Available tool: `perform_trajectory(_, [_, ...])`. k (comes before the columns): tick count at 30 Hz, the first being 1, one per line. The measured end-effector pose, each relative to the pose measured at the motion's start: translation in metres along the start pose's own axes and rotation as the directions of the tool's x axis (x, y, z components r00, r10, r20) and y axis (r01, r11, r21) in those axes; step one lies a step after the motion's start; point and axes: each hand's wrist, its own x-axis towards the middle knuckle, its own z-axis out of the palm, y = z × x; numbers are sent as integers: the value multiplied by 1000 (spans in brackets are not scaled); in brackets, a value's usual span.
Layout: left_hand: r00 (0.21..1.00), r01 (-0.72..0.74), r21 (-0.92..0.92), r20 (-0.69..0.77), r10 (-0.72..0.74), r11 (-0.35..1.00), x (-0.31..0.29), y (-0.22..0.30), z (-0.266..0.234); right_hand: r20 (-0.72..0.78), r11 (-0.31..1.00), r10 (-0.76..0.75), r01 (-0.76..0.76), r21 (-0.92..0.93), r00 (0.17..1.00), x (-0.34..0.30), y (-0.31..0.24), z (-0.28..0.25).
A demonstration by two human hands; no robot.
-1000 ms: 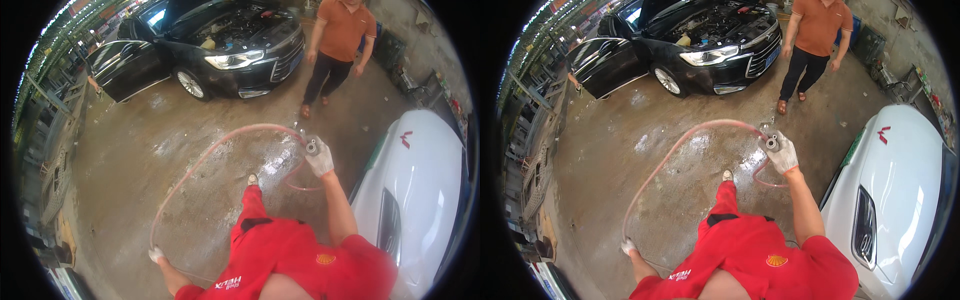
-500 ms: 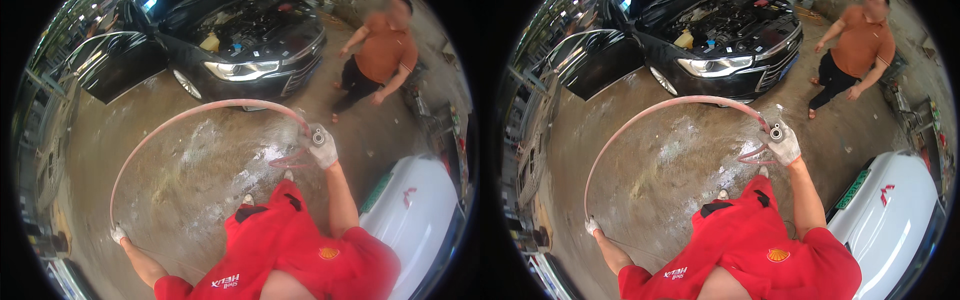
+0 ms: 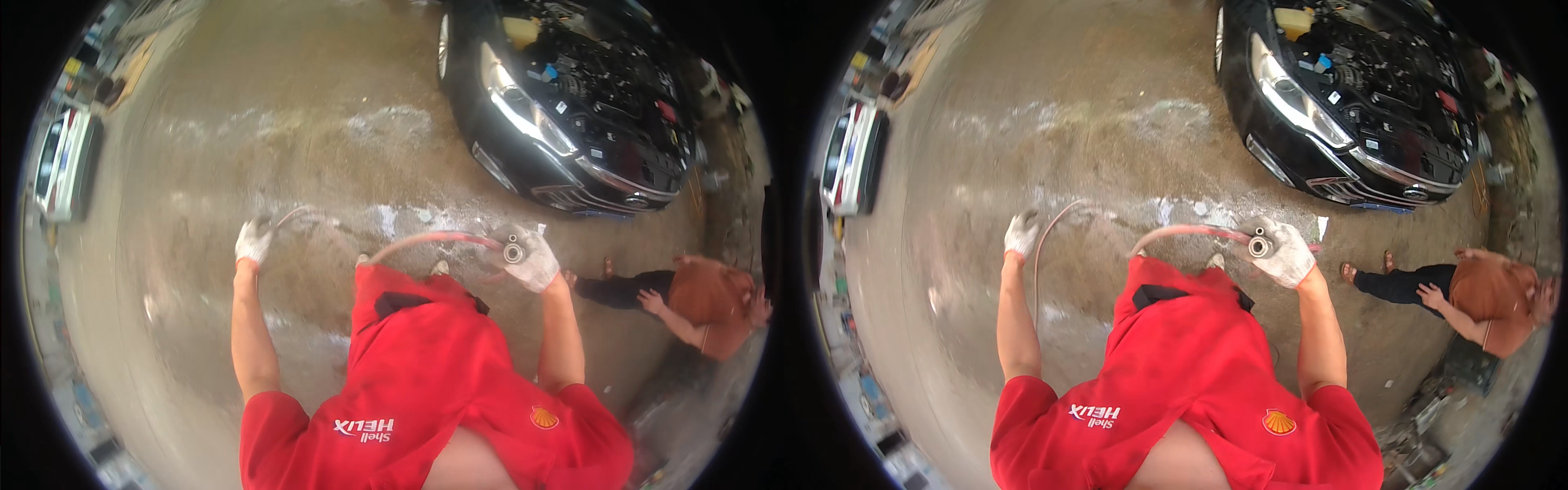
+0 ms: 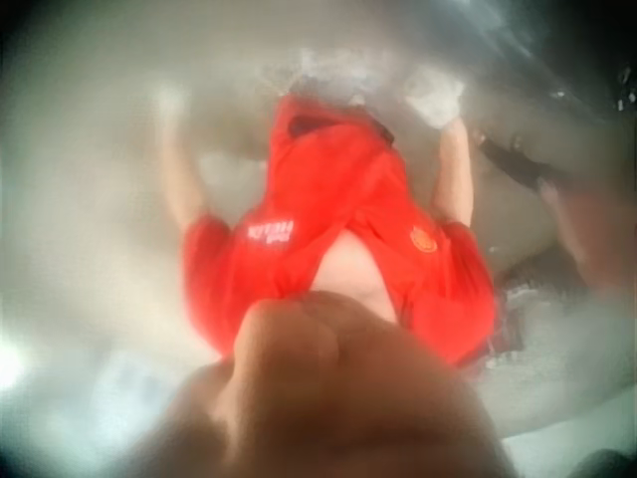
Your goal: The person uses a pressure washer to clean the engine bay of a black car with the hood open. They then remove a translucent yellow fluid reservoir, rinse it with water, and place it back into the engine bay.
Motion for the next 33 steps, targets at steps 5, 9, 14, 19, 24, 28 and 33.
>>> perform_trajectory(5, [960,-268,-421,-40,278,866,-88,186,16,25,965,179,-170,-200,984,-15,42,3])
perform_trajectory(9, [789,-568,-466,-75,610,678,-137,295,33,-177,949,68,-119,-291,982,-55,74,-15])
perform_trajectory(14, [730,-563,-564,2,683,603,-183,345,86,-283,854,252,-350,-386,926,-120,131,-61])
perform_trajectory(19, [754,-383,-653,189,629,654,-228,355,132,-488,698,247,-503,-509,837,-194,172,-103])
perform_trajectory(24, [726,-394,-680,182,663,619,-243,359,138,-481,603,400,-619,-503,781,-254,186,-147])
perform_trajectory(28, [802,-287,-607,272,532,741,-256,390,149,-603,523,431,-731,-439,671,-322,236,-187])
perform_trajectory(33, [715,-433,-605,220,664,668,-295,526,172,-798,801,249,-580,-148,548,-419,287,-236])
